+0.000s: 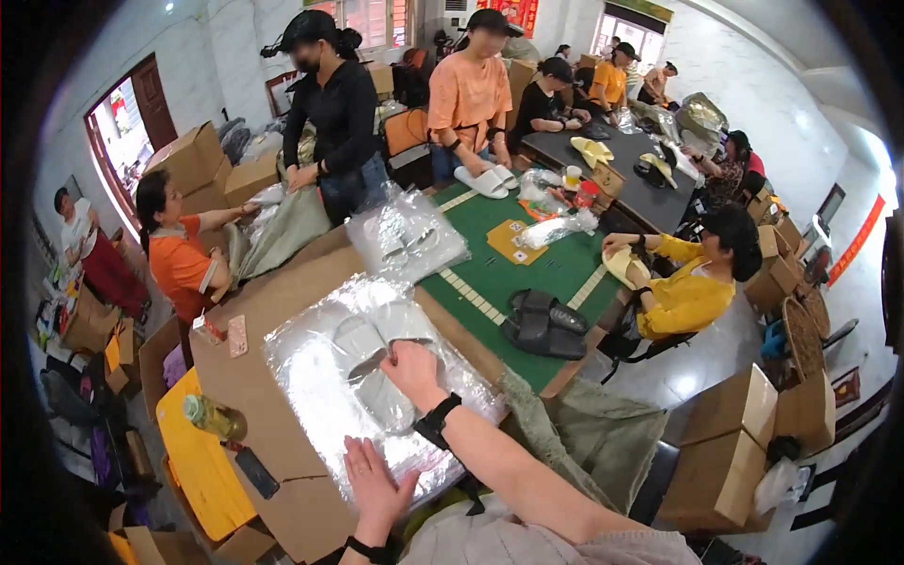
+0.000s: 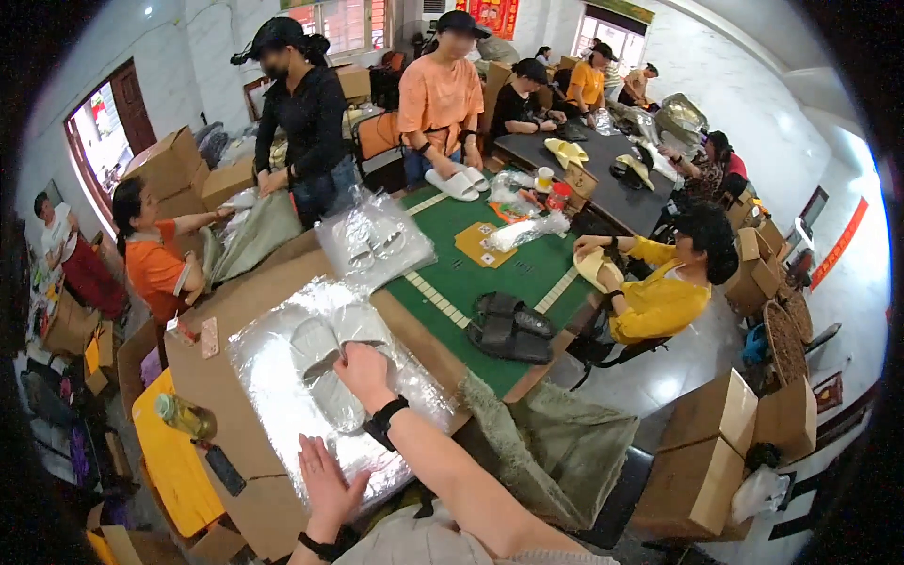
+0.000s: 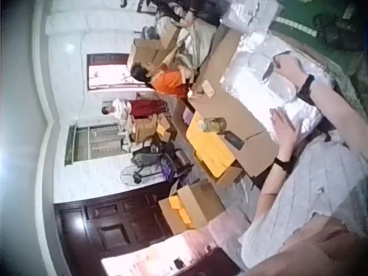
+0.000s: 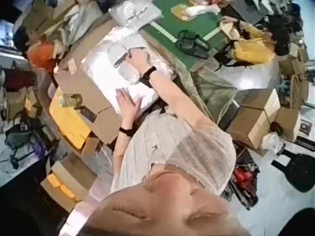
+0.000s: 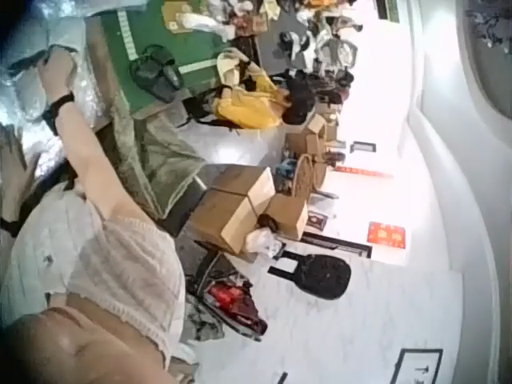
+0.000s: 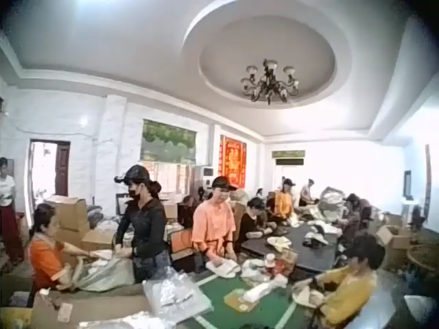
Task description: Packaging sandals into plastic bags and organizing them in a warehouse environment.
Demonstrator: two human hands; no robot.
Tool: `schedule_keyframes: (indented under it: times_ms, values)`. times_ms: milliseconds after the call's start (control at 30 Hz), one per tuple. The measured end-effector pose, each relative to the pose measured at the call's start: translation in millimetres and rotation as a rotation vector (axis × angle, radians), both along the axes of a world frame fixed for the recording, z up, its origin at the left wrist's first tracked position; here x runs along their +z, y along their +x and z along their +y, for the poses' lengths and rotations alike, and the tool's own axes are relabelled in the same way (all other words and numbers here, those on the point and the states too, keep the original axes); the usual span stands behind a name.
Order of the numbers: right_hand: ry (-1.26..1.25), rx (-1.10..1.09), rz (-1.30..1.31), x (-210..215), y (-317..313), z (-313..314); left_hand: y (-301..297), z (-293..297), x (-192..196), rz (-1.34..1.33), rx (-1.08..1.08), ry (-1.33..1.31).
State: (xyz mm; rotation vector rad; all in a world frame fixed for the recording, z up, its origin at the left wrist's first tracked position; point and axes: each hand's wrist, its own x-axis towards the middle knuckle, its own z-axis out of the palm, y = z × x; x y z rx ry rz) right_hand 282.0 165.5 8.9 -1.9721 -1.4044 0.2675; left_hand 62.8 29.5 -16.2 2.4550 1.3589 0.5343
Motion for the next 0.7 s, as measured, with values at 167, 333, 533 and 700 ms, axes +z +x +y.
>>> schedule_keyframes:
  times_ms: [167,333,533,700]
  values:
    - [-0.027,-0.052,0.054,3,18,-6,1,1,17,0.079,0.022,-0.059]
    - [0.141,-0.123,0.029,-11,35,-4,10,9,11,0.12,-0.019,-0.05]
    - [0.083,-0.039,0.076,-6,32,-7,1,6,10,0.109,0.017,-0.05]
    - [0.095,-0.059,0.115,-18,45,-14,-1,10,7,0.082,0.014,-0.103]
